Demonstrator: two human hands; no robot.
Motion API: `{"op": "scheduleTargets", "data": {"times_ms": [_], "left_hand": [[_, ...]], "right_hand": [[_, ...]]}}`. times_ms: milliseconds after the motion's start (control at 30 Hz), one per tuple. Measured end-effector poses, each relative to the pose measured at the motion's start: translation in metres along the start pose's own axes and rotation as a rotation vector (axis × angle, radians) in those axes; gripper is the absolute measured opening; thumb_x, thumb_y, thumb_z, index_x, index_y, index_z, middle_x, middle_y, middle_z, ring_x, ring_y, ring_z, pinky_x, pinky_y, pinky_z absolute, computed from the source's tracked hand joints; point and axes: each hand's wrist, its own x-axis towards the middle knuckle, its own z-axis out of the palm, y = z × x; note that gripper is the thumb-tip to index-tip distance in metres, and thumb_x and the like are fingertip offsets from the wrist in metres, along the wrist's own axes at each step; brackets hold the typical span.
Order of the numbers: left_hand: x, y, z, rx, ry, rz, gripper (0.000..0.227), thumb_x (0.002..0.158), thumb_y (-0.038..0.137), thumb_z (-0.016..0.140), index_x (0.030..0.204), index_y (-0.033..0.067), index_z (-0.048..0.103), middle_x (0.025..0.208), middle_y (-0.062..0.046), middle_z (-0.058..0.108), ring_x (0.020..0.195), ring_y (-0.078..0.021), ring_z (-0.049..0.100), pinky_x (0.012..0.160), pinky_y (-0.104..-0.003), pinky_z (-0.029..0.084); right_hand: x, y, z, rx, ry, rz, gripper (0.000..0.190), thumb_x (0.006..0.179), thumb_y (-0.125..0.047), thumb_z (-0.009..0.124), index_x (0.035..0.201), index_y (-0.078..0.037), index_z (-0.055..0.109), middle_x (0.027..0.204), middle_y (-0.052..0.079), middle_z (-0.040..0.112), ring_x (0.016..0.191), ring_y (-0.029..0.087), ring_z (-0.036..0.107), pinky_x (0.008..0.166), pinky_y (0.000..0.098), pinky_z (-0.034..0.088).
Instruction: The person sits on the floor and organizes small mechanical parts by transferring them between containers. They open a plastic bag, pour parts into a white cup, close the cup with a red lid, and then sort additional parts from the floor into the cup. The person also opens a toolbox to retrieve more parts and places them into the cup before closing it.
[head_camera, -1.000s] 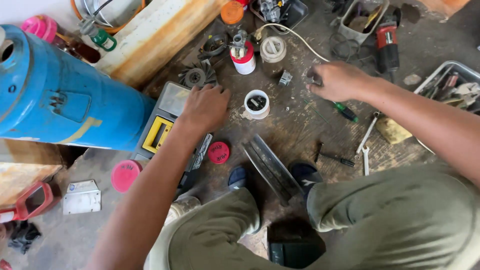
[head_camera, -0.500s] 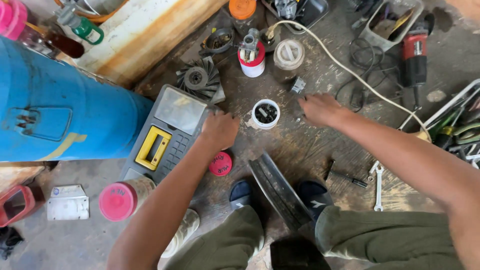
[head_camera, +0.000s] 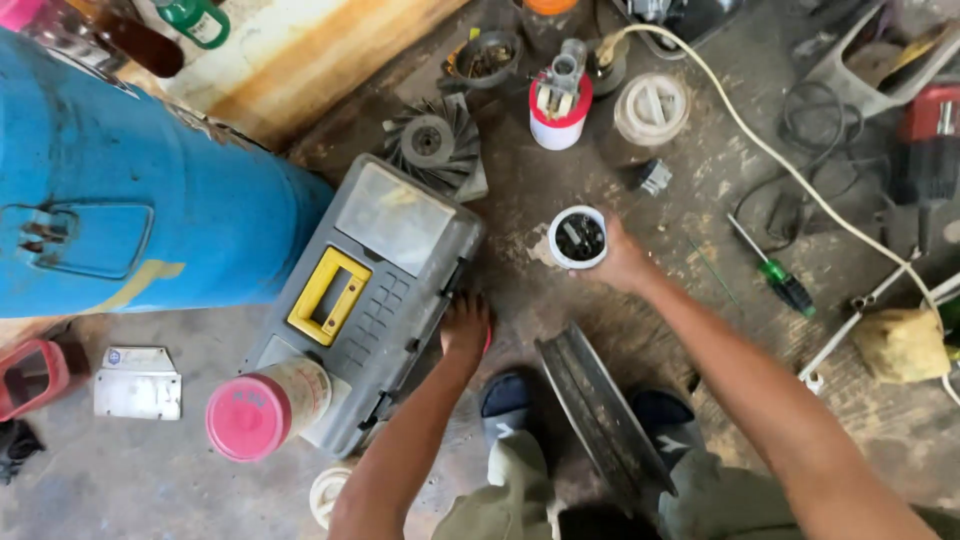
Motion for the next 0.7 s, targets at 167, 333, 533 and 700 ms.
{"op": "scheduleTargets", "data": {"times_ms": [167, 333, 533, 700], "left_hand": [[0.020, -0.002, 0.011, -0.038, -0.237, 0.106, 0.046, 0.101, 0.021, 0.049, 0.146, 0.0190, 0.051, 0.146, -0.012, 0.052, 0.129, -0.0390, 0.051, 0.103, -0.053, 0.043], [-0.007, -0.004, 0.032, 0.000, 0.169, 0.147, 0.056, 0.086, 0.015, 0.070, 0.141, 0.0124, 0.060, 0.156, -0.007, 0.047, 0.134, -0.0470, 0.045, 0.090, -0.067, 0.051], [0.008, 0.004, -0.008, 0.012, -0.405, 0.098, 0.125, 0.056, 0.041, 0.096, 0.158, 0.0105, 0.031, 0.160, -0.013, 0.028, 0.129, -0.0467, 0.048, 0.093, -0.057, 0.058], [0.027, 0.028, -0.140, -0.207, -0.387, -0.070, 0.131, 0.069, 0.073, 0.079, 0.161, 0.0048, 0.016, 0.156, -0.032, 0.031, 0.124, -0.0525, 0.059, 0.100, -0.053, 0.057]], "right_hand": [[0.006, 0.007, 0.008, -0.073, -0.007, 0.003, 0.115, 0.056, -0.038, 0.098, 0.149, -0.022, 0.033, 0.141, 0.025, 0.059, 0.131, 0.045, 0.056, 0.117, 0.0549, 0.043], [0.008, 0.020, 0.030, 0.061, 0.046, -0.038, 0.113, 0.053, -0.032, 0.099, 0.146, -0.015, 0.036, 0.142, 0.027, 0.057, 0.132, 0.048, 0.054, 0.116, 0.0582, 0.043], [0.014, 0.045, 0.038, 0.082, 0.100, -0.113, 0.119, 0.055, -0.037, 0.100, 0.148, -0.010, 0.031, 0.140, 0.032, 0.055, 0.130, 0.052, 0.054, 0.114, 0.0610, 0.044], [0.005, 0.040, 0.039, 0.003, 0.025, 0.019, 0.108, 0.059, -0.042, 0.097, 0.145, -0.015, 0.036, 0.135, 0.030, 0.061, 0.128, 0.048, 0.058, 0.112, 0.0582, 0.047]]}}
